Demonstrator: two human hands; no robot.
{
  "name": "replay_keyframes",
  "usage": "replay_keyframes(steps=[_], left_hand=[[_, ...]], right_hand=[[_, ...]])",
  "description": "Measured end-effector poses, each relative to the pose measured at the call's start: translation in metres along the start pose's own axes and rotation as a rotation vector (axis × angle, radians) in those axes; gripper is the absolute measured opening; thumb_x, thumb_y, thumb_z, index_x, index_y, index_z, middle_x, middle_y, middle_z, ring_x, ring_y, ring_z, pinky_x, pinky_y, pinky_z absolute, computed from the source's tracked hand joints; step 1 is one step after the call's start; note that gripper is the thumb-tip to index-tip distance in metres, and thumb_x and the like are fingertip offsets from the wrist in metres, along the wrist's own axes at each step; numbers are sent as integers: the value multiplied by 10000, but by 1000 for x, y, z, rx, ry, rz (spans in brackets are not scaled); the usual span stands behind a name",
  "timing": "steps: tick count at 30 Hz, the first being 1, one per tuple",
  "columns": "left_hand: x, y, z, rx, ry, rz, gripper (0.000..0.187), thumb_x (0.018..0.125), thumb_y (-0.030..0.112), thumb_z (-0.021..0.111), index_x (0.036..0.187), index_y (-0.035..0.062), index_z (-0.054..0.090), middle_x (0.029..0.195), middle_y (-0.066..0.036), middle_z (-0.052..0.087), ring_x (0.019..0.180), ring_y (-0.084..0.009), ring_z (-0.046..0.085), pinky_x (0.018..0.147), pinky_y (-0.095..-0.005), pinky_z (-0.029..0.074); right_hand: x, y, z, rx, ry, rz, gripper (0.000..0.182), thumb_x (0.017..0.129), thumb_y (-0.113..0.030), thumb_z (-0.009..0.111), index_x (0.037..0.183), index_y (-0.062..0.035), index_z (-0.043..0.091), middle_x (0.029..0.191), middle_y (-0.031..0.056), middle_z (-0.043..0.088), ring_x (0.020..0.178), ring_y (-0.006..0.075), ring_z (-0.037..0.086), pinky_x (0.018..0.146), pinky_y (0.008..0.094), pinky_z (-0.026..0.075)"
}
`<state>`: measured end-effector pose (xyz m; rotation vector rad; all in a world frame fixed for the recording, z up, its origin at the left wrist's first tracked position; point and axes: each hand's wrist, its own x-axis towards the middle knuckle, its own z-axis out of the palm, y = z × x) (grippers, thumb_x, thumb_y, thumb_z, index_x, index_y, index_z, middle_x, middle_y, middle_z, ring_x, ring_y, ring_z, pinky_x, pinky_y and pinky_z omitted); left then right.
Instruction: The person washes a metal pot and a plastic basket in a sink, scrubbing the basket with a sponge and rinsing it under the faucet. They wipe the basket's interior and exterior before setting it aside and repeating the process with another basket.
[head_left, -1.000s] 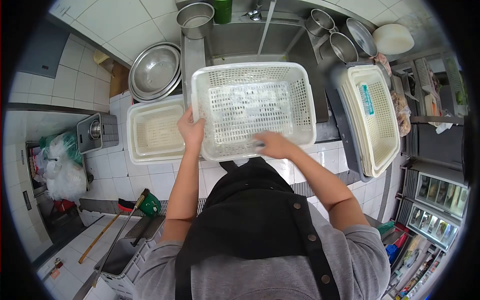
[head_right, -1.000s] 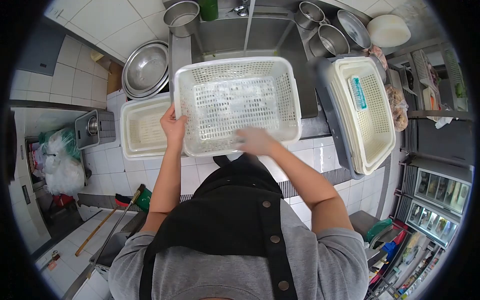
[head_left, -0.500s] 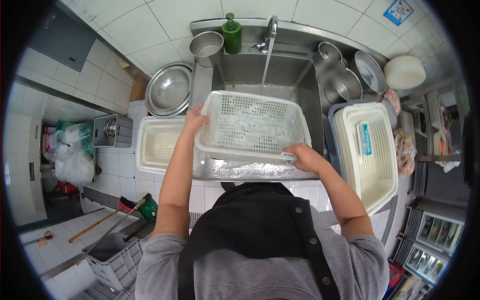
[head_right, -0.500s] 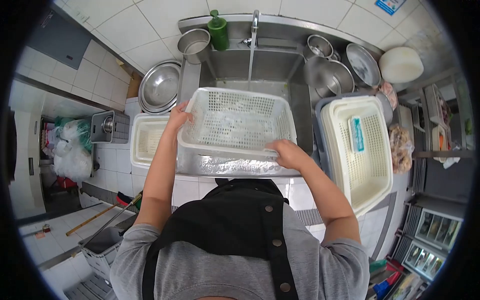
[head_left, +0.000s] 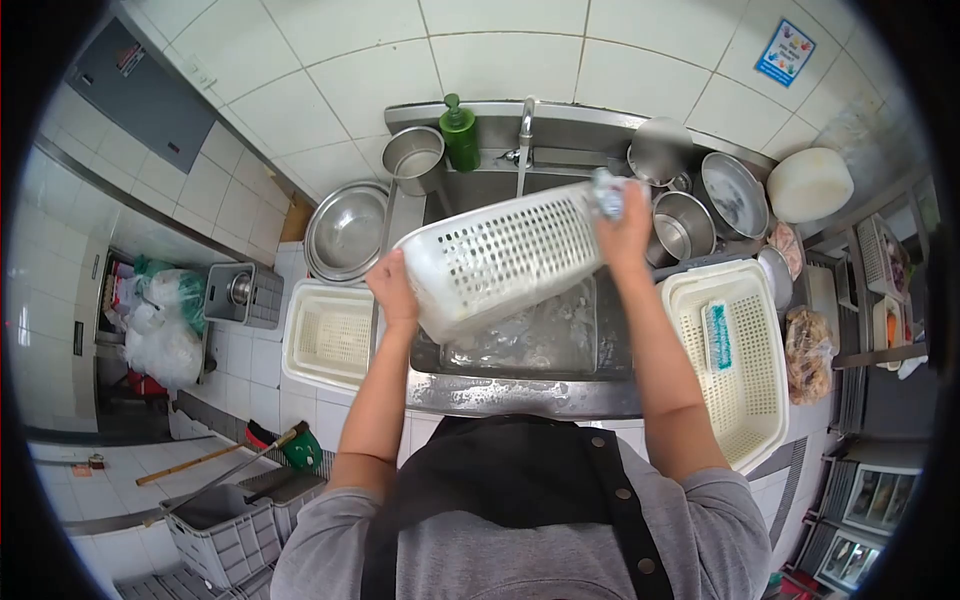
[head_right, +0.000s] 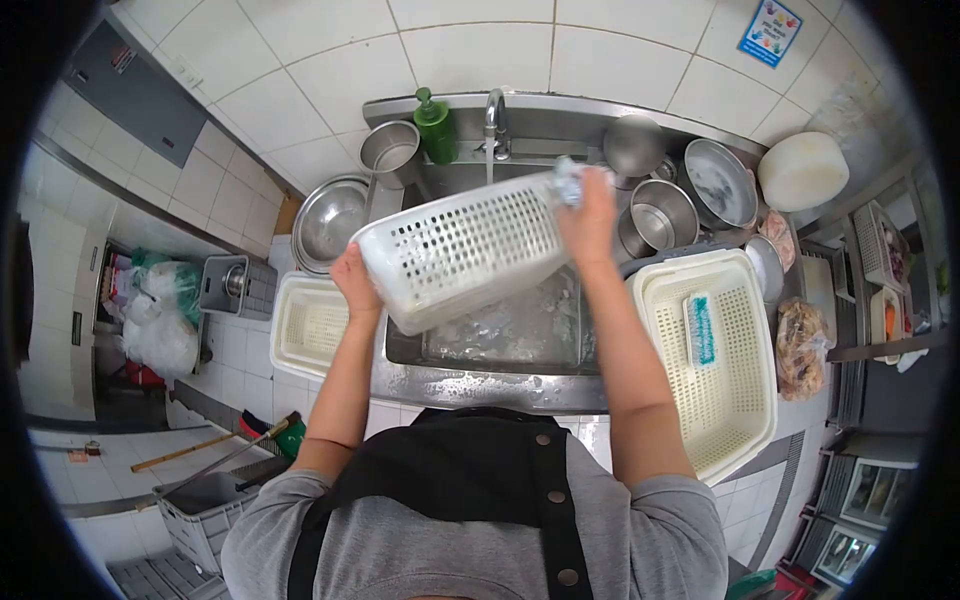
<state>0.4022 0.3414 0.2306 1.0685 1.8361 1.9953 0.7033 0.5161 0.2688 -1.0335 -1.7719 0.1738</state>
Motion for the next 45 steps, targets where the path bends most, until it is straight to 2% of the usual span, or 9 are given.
replay_keyframes(steps=[6,13,20,23,25,28,33,39,45], left_hand=[[-19,-3,51,68,98,-165,500,987,326,572,654,-47,542,592,34,461,592,-84,359,510,-310,304],[-26,10,36,-214,149,-304,574,984,451,553,616,11,549,605,16,497,569,-91,395,507,-302,327],[-19,-6,61,113,84,-218,668,984,468,542,517,20,382,502,15,353,538,-118,301,488,-372,253],[-13,0,54,123,-2,-296,676,980,488,539,521,29,346,504,16,342,538,-115,290,489,-369,253],[-12,-10,49,82,10,-296,673,977,495,539,518,41,350,508,18,352,539,-119,281,489,-358,261],[-8,-4,52,4,-34,-472,632,983,486,531,546,53,387,528,17,395,529,-119,304,487,-345,282],[-1,8,68,20,-422,-637,536,997,437,518,677,8,547,611,-12,513,535,-126,422,523,-343,368],[6,-31,88,-53,-204,-597,536,1032,389,438,778,-56,599,662,-53,590,626,-177,524,624,-371,447],[-4,-12,77,-80,-237,-523,497,1033,397,437,674,58,490,527,-7,444,375,-135,403,338,-316,330]], right_hand=[[-48,-149,53,110,-245,9,328,778,-52,603,1104,-55,567,1026,198,611,1010,421,560,887,485,433],[7,-26,41,-78,-338,418,450,769,-132,683,1189,14,615,826,237,675,825,384,671,770,473,522],[-39,-160,54,173,-480,121,394,695,-234,793,1015,-45,664,1154,208,582,1159,404,482,1017,531,326],[-54,-103,58,322,-171,-171,294,741,-218,747,950,-47,630,921,167,648,1016,347,604,912,518,431],[-47,-48,57,490,-220,418,247,795,-200,718,985,-64,638,889,169,671,879,333,656,797,458,504],[-42,-25,71,296,-141,159,332,795,-190,720,1092,-59,650,775,181,677,757,348,664,710,392,526],[-71,-130,48,-94,-516,-195,398,695,-163,729,1083,-96,668,1216,228,591,1127,365,551,966,568,386],[-165,-115,42,-175,-616,-491,473,718,-179,713,1177,-123,610,1288,214,546,1203,351,529,1101,613,254],[-47,-97,76,314,-314,96,571,720,-117,735,1266,-110,570,1261,238,545,1167,436,524,1078,532,346]])
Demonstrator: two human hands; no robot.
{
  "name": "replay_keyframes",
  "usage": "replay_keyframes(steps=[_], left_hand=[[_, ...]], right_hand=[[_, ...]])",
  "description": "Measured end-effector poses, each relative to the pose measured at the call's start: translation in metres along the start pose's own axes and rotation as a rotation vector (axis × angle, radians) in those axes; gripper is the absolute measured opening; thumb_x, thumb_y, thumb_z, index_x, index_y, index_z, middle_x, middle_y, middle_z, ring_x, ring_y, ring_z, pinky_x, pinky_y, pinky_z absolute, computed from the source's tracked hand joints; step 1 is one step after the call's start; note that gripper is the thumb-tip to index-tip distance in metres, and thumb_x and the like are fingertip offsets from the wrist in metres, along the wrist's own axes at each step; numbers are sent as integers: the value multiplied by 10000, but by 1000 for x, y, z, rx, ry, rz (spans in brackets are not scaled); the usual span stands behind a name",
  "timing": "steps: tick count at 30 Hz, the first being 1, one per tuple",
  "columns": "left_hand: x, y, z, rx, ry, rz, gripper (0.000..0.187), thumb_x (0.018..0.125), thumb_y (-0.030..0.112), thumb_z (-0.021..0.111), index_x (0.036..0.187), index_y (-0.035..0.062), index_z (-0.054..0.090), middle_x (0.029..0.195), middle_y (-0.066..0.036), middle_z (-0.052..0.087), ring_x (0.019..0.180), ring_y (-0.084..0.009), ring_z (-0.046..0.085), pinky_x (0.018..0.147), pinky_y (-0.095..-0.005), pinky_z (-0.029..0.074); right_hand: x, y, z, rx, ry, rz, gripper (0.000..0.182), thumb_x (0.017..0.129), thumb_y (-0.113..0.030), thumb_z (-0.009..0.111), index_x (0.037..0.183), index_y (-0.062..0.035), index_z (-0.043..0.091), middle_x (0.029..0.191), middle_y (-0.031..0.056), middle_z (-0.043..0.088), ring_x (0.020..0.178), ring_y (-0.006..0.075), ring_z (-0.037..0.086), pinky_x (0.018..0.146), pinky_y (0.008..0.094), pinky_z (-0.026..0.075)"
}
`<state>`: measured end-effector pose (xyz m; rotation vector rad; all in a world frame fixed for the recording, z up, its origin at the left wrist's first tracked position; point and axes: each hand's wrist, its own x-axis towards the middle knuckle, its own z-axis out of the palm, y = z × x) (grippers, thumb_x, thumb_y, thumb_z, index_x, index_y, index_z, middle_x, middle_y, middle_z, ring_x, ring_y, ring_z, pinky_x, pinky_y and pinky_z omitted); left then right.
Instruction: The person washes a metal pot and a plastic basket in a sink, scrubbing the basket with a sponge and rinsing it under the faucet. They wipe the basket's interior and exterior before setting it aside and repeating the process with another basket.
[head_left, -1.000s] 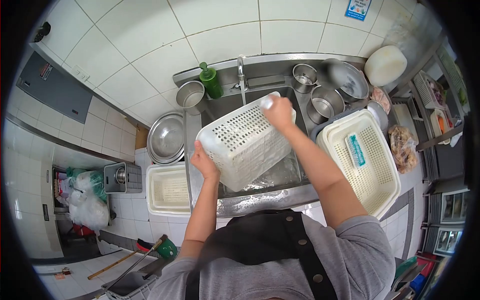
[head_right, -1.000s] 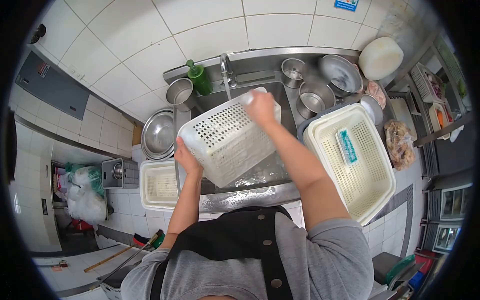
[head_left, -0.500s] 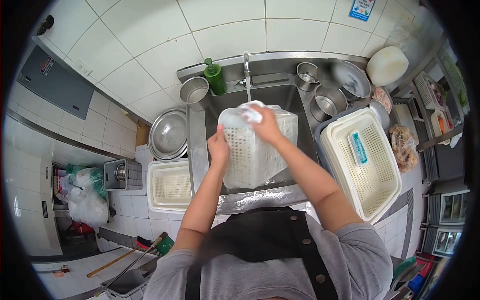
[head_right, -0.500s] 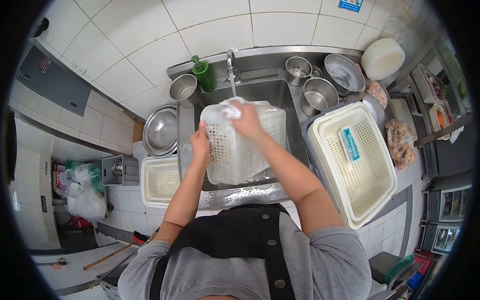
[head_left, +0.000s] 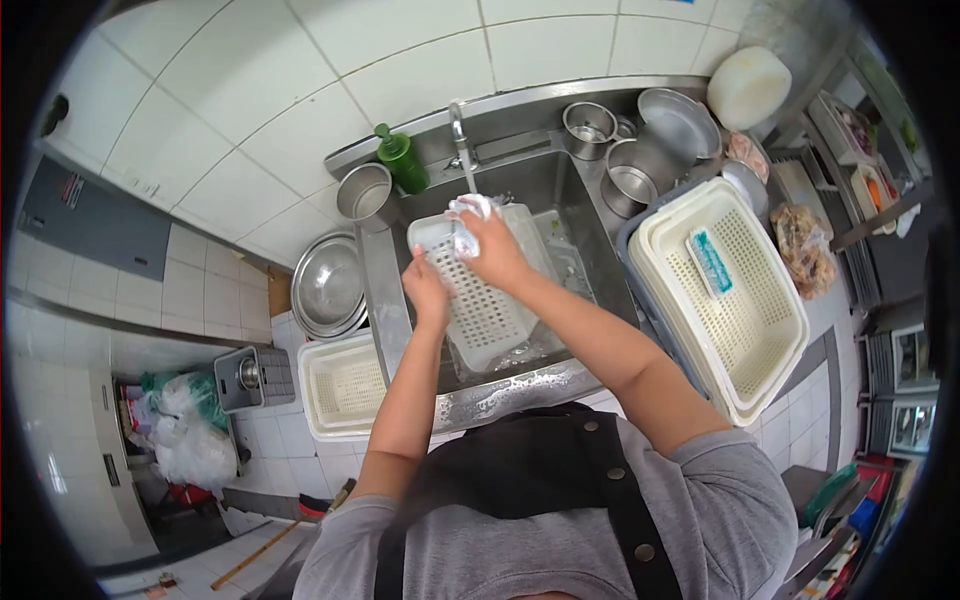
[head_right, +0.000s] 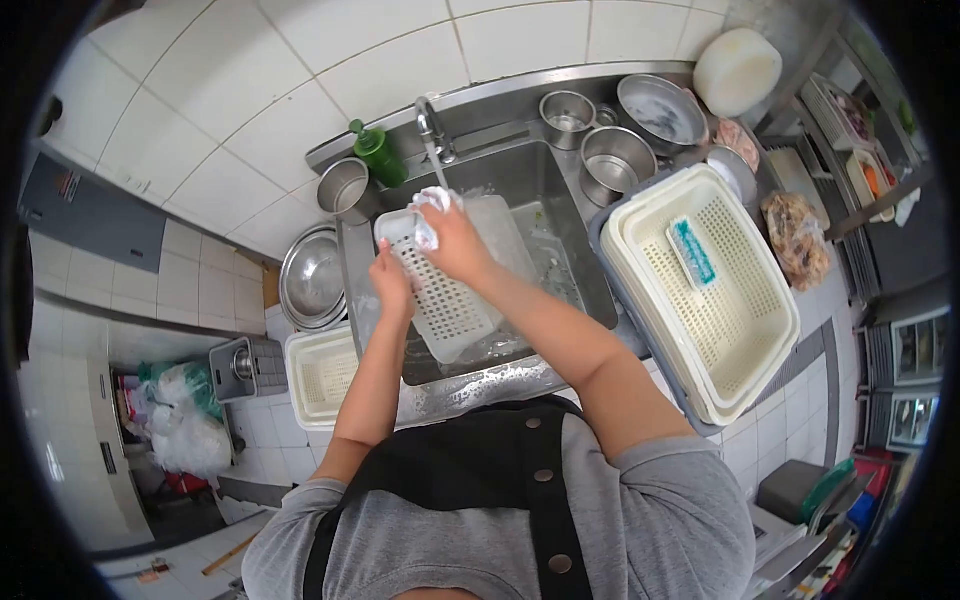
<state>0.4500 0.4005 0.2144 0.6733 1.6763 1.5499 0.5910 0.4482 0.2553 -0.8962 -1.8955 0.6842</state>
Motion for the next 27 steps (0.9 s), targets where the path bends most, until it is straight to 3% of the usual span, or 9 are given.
replay_keyframes(steps=[6,8,9,10,13,17,22,24,27], left_hand=[[18,-9,-42,-217,126,-217,445,1033,416,424,771,71,527,544,12,457,396,-114,438,355,-284,337],[7,-15,-57,-194,80,-212,463,1035,429,408,798,62,560,555,6,495,395,-106,458,348,-277,318],[2,-17,-67,-145,22,-241,481,1034,438,406,921,18,612,690,-48,617,514,-140,580,433,-288,433],[-7,-14,-66,-140,19,-241,481,1034,438,406,921,18,612,690,-48,617,514,-140,580,433,-288,433],[-25,-12,-66,-236,-3,-305,543,1031,445,411,1143,-56,590,1054,-151,672,866,-218,673,767,-340,546],[-21,-15,-51,-216,31,-296,528,1027,448,425,1081,-45,607,969,-124,684,779,-191,668,673,-318,540],[-27,-7,-47,-118,53,-215,509,1016,468,443,900,4,618,685,-24,612,488,-112,536,410,-276,404],[-32,-1,-51,-78,30,-213,499,1019,464,439,864,19,604,636,-10,571,445,-105,495,384,-274,375],[-29,-4,-49,-4,-17,-191,486,1025,455,432,809,44,577,563,11,505,386,-93,433,349,-269,332]], right_hand=[[-100,-14,-1,-58,-73,-4,591,749,-87,688,1321,-81,539,1350,242,489,1202,401,514,1045,443,402],[-100,46,-1,-21,-42,576,592,768,-83,667,1343,-79,522,1331,251,502,1196,387,527,1031,431,412],[-100,105,-5,-75,111,530,578,774,-80,659,1336,-87,523,1278,251,532,1167,386,542,1010,439,420],[-94,150,-9,-131,266,476,565,780,-76,652,1330,-95,525,1225,252,562,1137,386,558,990,447,429],[-69,148,-12,-229,284,673,419,788,11,550,1203,-48,571,1022,247,630,965,419,601,889,466,459],[-76,50,47,-154,134,293,400,785,28,545,1181,-29,533,983,246,608,945,440,578,825,515,442],[-71,80,19,-72,134,306,361,772,56,549,1131,26,523,991,281,622,985,458,586,873,507,455],[-54,122,-4,-18,267,638,378,773,53,563,1142,7,494,972,286,628,946,464,609,807,517,475],[-47,66,26,-74,244,407,397,783,27,585,1159,-10,461,891,271,642,879,456,635,751,528,488]])
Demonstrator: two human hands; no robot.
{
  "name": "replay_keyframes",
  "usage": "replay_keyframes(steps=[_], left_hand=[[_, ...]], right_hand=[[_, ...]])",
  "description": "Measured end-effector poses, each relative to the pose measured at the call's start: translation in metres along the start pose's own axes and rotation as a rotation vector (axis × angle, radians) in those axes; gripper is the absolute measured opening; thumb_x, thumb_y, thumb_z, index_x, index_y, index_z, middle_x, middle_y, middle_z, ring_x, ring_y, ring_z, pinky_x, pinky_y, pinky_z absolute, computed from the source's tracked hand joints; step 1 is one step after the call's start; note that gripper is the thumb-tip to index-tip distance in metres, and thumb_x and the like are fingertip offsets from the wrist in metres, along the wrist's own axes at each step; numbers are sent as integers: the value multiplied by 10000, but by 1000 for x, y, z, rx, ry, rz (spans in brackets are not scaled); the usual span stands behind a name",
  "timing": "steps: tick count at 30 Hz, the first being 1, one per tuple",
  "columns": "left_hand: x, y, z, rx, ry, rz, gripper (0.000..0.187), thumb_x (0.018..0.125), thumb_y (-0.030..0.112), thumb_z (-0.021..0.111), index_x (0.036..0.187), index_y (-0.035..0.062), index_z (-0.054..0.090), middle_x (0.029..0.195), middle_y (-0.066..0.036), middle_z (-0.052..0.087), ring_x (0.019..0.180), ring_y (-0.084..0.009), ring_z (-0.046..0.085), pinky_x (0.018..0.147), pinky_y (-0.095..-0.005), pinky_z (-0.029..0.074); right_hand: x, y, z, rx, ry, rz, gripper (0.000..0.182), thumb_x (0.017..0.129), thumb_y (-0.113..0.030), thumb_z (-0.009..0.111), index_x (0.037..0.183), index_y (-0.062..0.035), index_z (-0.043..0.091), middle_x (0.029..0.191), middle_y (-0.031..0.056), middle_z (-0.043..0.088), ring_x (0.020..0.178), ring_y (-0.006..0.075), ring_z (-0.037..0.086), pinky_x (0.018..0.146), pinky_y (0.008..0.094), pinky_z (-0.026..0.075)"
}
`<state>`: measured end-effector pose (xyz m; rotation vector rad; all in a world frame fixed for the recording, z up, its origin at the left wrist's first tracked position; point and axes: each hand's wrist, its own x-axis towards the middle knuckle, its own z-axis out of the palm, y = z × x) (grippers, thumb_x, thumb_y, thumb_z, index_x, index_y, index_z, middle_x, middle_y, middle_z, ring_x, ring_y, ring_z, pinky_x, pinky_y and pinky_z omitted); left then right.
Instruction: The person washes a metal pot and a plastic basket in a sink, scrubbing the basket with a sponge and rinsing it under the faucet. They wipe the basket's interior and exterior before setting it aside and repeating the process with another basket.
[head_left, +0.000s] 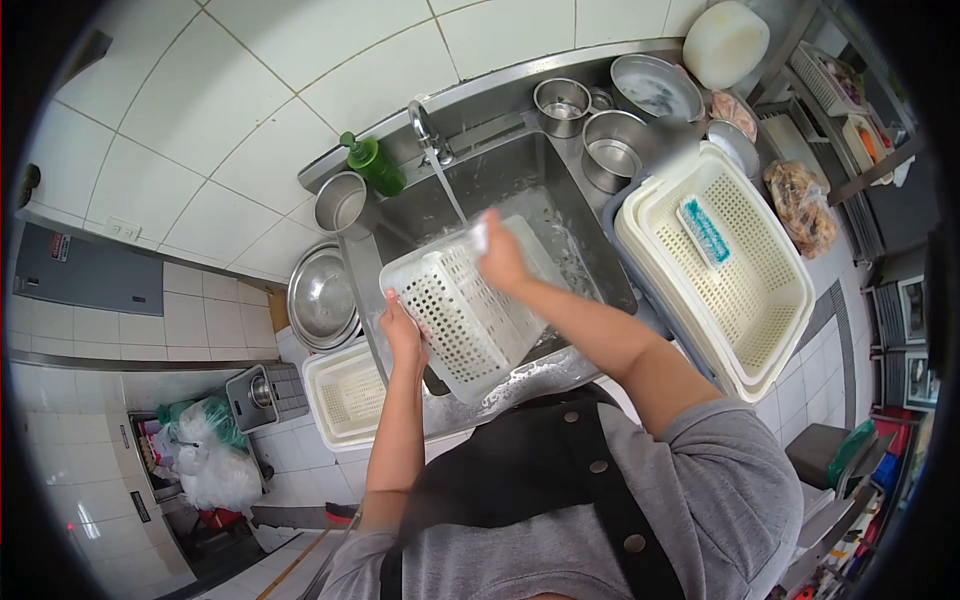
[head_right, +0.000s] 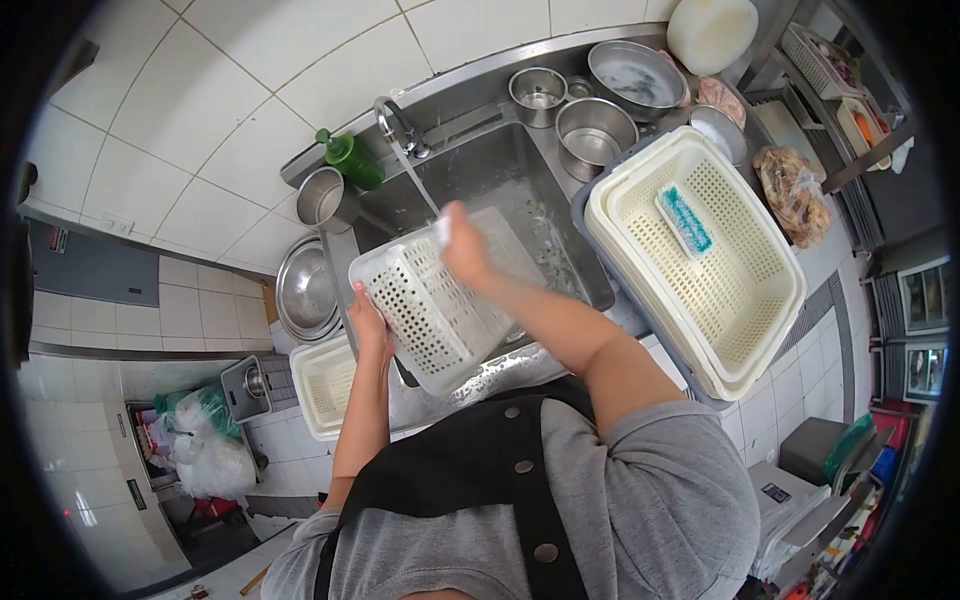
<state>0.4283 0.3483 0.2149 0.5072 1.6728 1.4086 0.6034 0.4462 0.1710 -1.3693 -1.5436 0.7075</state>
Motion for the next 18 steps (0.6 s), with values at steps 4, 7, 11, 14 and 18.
replay_keyframes(steps=[4,7,11,14,18], left_hand=[[-2,-1,3,65,-33,65,499,1027,456,424,827,31,595,579,7,523,405,-90,448,362,-268,341],[-15,10,2,85,-66,31,517,1022,471,428,875,16,625,613,-4,562,426,-95,474,377,-274,362],[-12,9,9,95,-25,14,516,1017,484,432,893,18,617,598,-6,552,401,-99,463,361,-267,352],[-15,15,6,56,-45,13,503,1016,487,433,861,37,596,597,7,533,408,-92,460,355,-260,347],[-18,24,-9,-95,-7,30,492,1018,483,429,911,32,596,682,-7,586,487,-97,517,414,-252,400]], right_hand=[[3,-28,-11,-58,-80,56,312,794,-54,613,1077,-59,482,826,243,663,826,445,649,732,540,489],[39,43,-18,-159,4,291,267,790,-136,643,1023,-80,524,822,232,667,818,428,655,722,541,488],[1,-39,-13,-79,-103,-58,220,815,-199,656,961,-71,552,866,194,687,834,403,658,703,526,482],[15,-20,-11,20,67,-169,239,816,-205,648,982,-70,539,915,198,674,889,412,639,774,526,463],[43,103,-21,-291,98,325,402,811,-212,641,1163,-61,517,1053,209,626,1043,424,578,872,540,422]])
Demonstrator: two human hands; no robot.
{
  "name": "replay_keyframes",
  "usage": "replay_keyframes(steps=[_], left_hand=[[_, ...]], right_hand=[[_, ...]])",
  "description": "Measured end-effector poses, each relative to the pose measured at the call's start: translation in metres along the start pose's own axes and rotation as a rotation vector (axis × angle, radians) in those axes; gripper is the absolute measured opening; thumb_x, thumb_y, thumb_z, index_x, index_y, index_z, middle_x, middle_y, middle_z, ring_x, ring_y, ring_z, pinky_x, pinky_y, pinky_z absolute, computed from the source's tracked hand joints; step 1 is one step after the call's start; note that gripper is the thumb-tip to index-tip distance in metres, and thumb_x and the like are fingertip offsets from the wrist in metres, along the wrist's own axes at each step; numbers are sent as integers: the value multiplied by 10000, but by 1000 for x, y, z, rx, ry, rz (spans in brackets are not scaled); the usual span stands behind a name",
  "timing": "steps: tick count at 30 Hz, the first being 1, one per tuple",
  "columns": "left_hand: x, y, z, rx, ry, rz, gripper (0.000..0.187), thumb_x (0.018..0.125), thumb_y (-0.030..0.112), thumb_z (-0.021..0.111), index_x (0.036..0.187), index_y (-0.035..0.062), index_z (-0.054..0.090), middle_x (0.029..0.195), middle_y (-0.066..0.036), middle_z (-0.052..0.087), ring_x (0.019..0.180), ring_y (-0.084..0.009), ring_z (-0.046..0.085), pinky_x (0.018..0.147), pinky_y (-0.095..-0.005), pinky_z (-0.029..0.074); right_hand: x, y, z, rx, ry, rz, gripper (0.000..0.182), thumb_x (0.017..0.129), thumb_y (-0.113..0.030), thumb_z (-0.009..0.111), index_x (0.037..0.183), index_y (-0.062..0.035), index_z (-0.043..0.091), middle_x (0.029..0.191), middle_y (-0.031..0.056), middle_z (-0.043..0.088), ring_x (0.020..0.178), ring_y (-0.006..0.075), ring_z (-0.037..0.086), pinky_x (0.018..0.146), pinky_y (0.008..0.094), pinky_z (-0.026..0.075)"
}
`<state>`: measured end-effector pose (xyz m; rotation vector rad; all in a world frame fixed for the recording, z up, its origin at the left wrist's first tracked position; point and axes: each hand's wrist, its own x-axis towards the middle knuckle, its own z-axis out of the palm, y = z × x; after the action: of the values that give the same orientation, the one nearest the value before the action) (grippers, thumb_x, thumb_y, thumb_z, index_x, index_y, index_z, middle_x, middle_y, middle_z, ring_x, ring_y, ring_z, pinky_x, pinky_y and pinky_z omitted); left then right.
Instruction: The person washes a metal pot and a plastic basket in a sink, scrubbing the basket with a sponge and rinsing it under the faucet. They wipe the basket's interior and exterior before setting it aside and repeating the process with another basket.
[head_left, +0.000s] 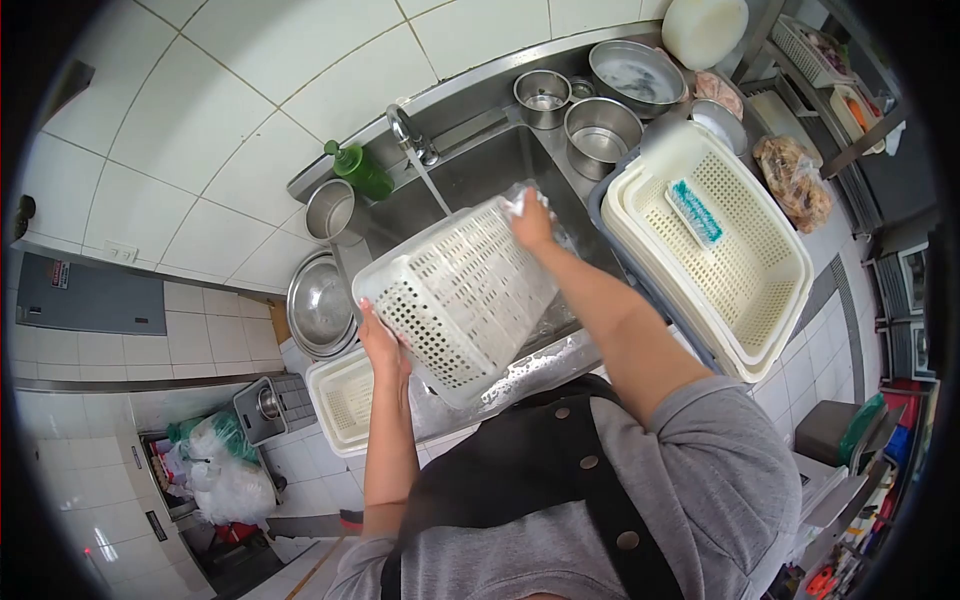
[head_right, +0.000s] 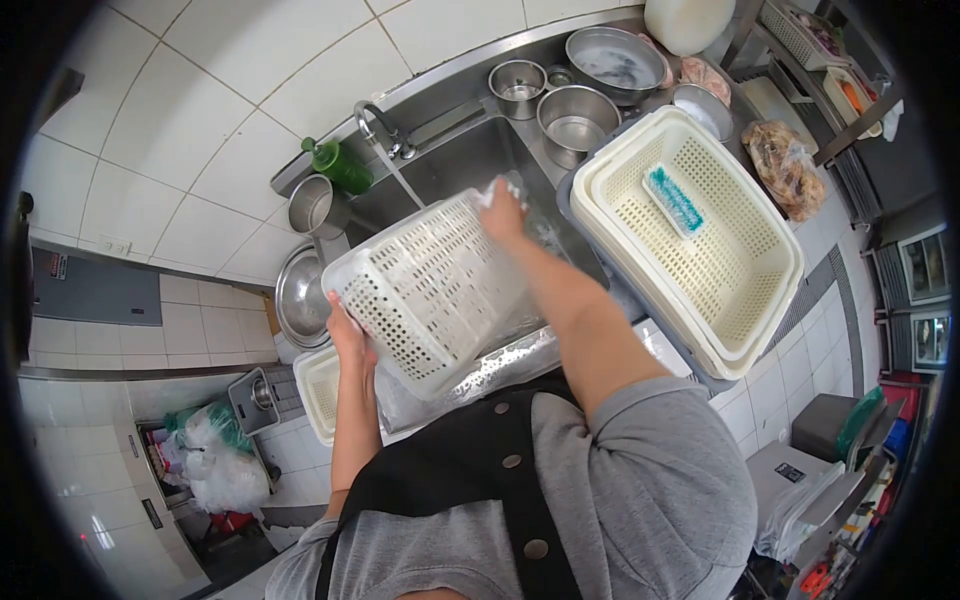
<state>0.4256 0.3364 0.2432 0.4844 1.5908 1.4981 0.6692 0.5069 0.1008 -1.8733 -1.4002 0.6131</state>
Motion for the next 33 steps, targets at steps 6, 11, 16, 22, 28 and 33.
replay_keyframes(steps=[6,11,16,22,28,33], left_hand=[[31,-28,-22,-221,61,-100,517,1035,464,372,1166,16,594,953,-57,690,691,-125,632,574,-264,495],[28,-34,-13,-91,73,-51,516,1043,458,349,1134,13,593,865,-35,671,568,-110,561,474,-253,420],[16,-30,-10,-218,43,-120,508,1041,486,311,1142,52,555,955,-40,566,782,-170,521,672,-324,426],[54,-82,-18,-393,188,-325,511,1065,409,204,1348,121,518,1296,-60,607,1120,-238,619,964,-442,523],[50,-105,-35,-459,97,-340,542,1054,451,199,1368,133,506,1345,-58,572,1185,-249,576,1005,-469,486],[15,-89,-51,-458,-15,-300,598,1037,517,179,1441,148,422,1439,-59,489,1285,-296,491,1071,-503,410]], right_hand=[[-122,16,-16,123,-382,-291,651,784,-131,645,1381,-48,401,1154,247,596,1095,437,553,963,517,400],[-177,-47,-28,403,-205,-261,656,750,-87,680,1360,-23,449,1162,268,592,1095,434,555,981,500,401],[-51,55,-3,364,-80,228,594,814,-77,612,1374,-8,426,1194,238,594,1125,395,561,986,438,423],[-136,-17,-17,344,-112,273,729,865,-88,576,1490,-12,206,1403,282,414,1321,432,385,1065,488,335],[-173,-30,-9,224,-12,214,752,857,-142,596,1477,23,205,1437,314,346,1358,446,329,1092,583,246],[-32,31,-6,335,-98,688,668,923,-290,536,1463,-9,261,1424,260,425,1284,403,466,1006,461,424]])
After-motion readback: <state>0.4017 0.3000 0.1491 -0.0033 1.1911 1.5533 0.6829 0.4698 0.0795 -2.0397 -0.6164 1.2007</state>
